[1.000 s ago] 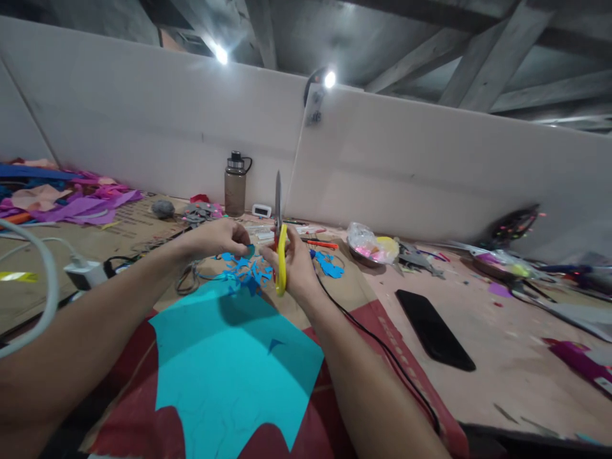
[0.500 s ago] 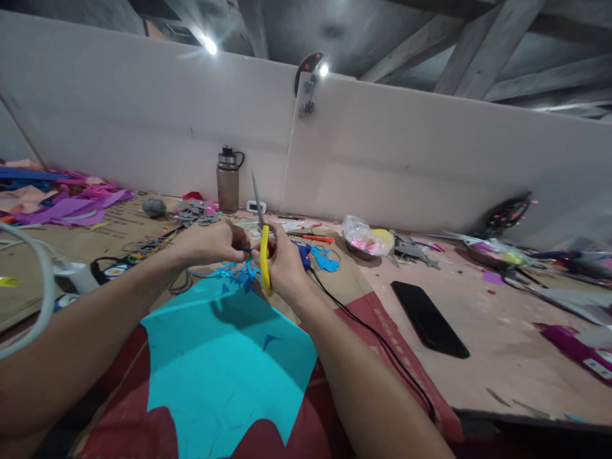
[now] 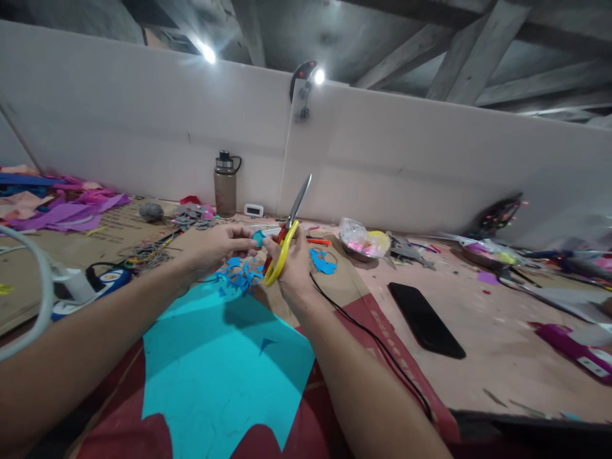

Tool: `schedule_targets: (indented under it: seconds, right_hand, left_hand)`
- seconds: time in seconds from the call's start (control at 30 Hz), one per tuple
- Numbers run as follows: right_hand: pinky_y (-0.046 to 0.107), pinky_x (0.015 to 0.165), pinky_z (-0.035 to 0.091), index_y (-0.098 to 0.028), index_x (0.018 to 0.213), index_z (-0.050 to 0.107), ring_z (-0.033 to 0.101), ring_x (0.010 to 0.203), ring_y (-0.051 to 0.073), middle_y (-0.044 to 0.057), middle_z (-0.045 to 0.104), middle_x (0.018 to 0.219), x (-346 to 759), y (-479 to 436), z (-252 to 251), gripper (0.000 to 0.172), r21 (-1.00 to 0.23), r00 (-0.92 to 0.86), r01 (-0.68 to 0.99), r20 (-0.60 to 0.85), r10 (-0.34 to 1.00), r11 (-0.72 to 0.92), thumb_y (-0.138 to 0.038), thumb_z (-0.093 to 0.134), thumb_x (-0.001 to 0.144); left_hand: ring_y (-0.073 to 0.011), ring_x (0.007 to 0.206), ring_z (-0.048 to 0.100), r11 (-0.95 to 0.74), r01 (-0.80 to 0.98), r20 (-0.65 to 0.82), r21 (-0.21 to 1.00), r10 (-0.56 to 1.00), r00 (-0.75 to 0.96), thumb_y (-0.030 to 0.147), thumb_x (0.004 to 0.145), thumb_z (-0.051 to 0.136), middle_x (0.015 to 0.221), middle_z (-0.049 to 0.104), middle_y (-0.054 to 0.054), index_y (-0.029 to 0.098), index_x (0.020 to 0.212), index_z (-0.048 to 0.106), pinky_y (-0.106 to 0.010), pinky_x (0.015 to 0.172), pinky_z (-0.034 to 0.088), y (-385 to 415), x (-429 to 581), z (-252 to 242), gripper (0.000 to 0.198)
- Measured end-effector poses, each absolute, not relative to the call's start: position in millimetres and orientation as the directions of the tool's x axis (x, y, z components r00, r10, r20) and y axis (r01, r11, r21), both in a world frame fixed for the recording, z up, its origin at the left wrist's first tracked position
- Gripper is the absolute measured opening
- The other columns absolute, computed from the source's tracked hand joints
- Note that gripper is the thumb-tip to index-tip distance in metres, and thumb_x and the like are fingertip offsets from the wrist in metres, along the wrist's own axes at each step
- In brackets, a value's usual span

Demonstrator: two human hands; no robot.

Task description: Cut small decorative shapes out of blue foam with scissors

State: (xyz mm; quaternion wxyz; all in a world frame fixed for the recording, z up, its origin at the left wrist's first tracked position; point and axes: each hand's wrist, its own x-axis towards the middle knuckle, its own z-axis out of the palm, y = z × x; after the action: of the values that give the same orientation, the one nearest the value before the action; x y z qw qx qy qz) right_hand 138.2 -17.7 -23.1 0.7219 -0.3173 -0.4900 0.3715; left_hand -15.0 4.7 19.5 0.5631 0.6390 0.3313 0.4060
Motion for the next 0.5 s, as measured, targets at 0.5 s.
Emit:
schedule_targets:
  seconds: [0.5]
  right_hand:
    - [0.025,0.061,0.052,-0.024,0.110,0.050,0.059,0.071,0.013,-0.003,0.057,0.081,130,-28,-17,0.049,-0.845,0.220,-0.078,0.502,0.836,0.529,-0.032,0.078,0.071]
  left_hand:
    - [-0.0113,0.056,0.054,-0.305,0.051,0.268,0.951,0.894,0.359,0.027,0.067,0.073,0.058,0.065,-0.001,0.017,0.061,0.065,-0.026,0.060,0.039,8,-15,6,0.014]
